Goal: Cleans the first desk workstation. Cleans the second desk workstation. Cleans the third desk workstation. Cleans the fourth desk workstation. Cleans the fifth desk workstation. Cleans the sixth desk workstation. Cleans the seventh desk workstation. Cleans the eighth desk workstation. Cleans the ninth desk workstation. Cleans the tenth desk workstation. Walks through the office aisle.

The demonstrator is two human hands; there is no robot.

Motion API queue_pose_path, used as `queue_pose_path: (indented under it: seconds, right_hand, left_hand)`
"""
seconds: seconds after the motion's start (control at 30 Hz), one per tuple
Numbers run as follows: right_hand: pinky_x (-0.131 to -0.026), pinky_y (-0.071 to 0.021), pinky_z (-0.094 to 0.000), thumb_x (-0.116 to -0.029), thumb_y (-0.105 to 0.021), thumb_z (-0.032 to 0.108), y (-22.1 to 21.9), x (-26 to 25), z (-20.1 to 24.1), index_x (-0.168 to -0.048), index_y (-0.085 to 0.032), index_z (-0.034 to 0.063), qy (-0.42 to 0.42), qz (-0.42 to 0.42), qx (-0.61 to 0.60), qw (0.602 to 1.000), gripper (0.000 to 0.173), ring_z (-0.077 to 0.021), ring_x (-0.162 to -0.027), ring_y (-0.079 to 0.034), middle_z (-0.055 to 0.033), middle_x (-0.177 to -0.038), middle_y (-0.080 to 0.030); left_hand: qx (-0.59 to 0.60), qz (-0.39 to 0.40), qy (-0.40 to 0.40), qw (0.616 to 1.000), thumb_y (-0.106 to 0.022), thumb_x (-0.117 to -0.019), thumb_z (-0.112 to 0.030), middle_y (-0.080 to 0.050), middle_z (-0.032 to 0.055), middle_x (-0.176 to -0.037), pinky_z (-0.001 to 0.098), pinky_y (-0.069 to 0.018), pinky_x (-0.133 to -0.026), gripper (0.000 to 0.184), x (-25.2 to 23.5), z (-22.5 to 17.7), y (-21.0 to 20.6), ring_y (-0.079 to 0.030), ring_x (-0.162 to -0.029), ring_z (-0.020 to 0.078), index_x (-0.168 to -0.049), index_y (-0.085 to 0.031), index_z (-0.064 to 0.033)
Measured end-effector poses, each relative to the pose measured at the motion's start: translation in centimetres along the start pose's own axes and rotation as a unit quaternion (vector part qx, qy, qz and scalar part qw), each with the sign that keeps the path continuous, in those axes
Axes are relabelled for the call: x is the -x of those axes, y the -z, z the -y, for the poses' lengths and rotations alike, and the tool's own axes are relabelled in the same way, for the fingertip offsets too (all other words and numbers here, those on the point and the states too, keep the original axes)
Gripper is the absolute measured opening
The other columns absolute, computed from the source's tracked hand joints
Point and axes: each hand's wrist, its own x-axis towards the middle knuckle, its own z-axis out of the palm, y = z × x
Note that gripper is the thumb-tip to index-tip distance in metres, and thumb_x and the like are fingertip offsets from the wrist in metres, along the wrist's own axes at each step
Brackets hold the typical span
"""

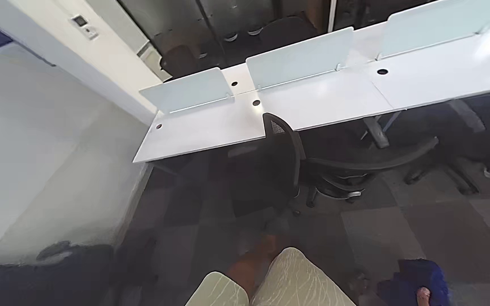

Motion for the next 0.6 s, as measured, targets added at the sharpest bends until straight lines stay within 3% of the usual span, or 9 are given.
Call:
queue_pose_path:
  seconds: [0.13,0.2,0.33,0.4,0.47,0.6]
  right_hand:
    - [-0.105,-0.0442,-0.0187,-0.109,-0.043,0.02,4.2,-9.0,4.9,-0.15,-0.032,-0.0049,0.014,0.052,0.033,0.998,0.05,0.0005,-0.12,-0.054,-0.0151,-0.138,-0.051]
    - [-0.106,-0.0445,-0.0212,-0.108,-0.045,0.022,6.3,-13.7,7.0,-0.15,-0.034,-0.0055,0.037,0.076,0.05,0.995,0.051,-0.0026,-0.122,-0.055,-0.0171,-0.139,-0.053]
    - [-0.107,-0.0479,-0.0289,-0.106,-0.051,0.023,10.1,-21.3,10.9,-0.147,-0.041,-0.0052,0.046,0.068,0.043,0.996,0.051,-0.0105,-0.122,-0.059,-0.0175,-0.138,-0.057]
    - [-0.102,-0.0522,-0.0295,-0.1052,-0.052,0.022,11.6,-25.2,12.6,-0.144,-0.044,-0.0052,0.043,0.035,0.02,0.998,0.048,-0.0106,-0.115,-0.063,-0.0157,-0.131,-0.061]
    - [-0.103,-0.0522,-0.0307,-0.1058,-0.053,0.02,13.0,-29.6,14.0,-0.145,-0.043,-0.0055,0.04,0.013,-0.01,0.999,0.048,-0.0125,-0.117,-0.063,-0.0176,-0.133,-0.06]
    - [-0.099,-0.0543,-0.0272,-0.1052,-0.053,0.019,15.6,-37.2,15.4,-0.145,-0.043,-0.0049,0.034,-0.03,-0.066,0.997,0.048,-0.0108,-0.114,-0.065,-0.0161,-0.13,-0.062]
  left_hand:
    - [0.07,0.016,0.006,0.997,-0.057,-0.1033,-0.026,-0.063,0.03,-0.127,0.062,-0.0451,-0.104,0.04,-0.1,-9.4,-4.4,-0.06,-0.122,0.0439,-0.125,-0.064,0.0071]
    - [0.096,0.02,-0.031,0.995,-0.05,-0.107,-0.033,-0.063,0.0287,-0.127,0.0617,-0.0443,-0.104,0.044,0.3,-15.0,-5.1,-0.06,-0.121,0.0426,-0.128,-0.063,0.0043]
    - [0.172,-0.007,-0.067,0.983,-0.052,-0.1053,-0.04,-0.067,0.0223,-0.125,0.0573,-0.0483,-0.103,0.046,0.2,-24.7,-8.5,-0.064,-0.118,0.036,-0.131,-0.064,-0.0035]
    - [0.165,0.007,-0.078,0.983,-0.053,-0.1052,-0.039,-0.067,0.0205,-0.126,0.0553,-0.0487,-0.105,0.045,-1.7,-28.8,-9.0,-0.064,-0.119,0.0337,-0.133,-0.064,-0.0055]
    - [0.141,0.017,-0.078,0.987,-0.053,-0.1061,-0.039,-0.067,0.0202,-0.127,0.0553,-0.0481,-0.106,0.044,-4.2,-32.6,-9.0,-0.064,-0.12,0.0339,-0.133,-0.064,-0.0057]
    - [0.013,0.049,-0.024,0.998,-0.053,-0.1059,-0.038,-0.064,0.0218,-0.133,0.0528,-0.0459,-0.108,0.047,-9.9,-38.8,-8.5,-0.061,-0.125,0.0353,-0.135,-0.062,-0.0031]
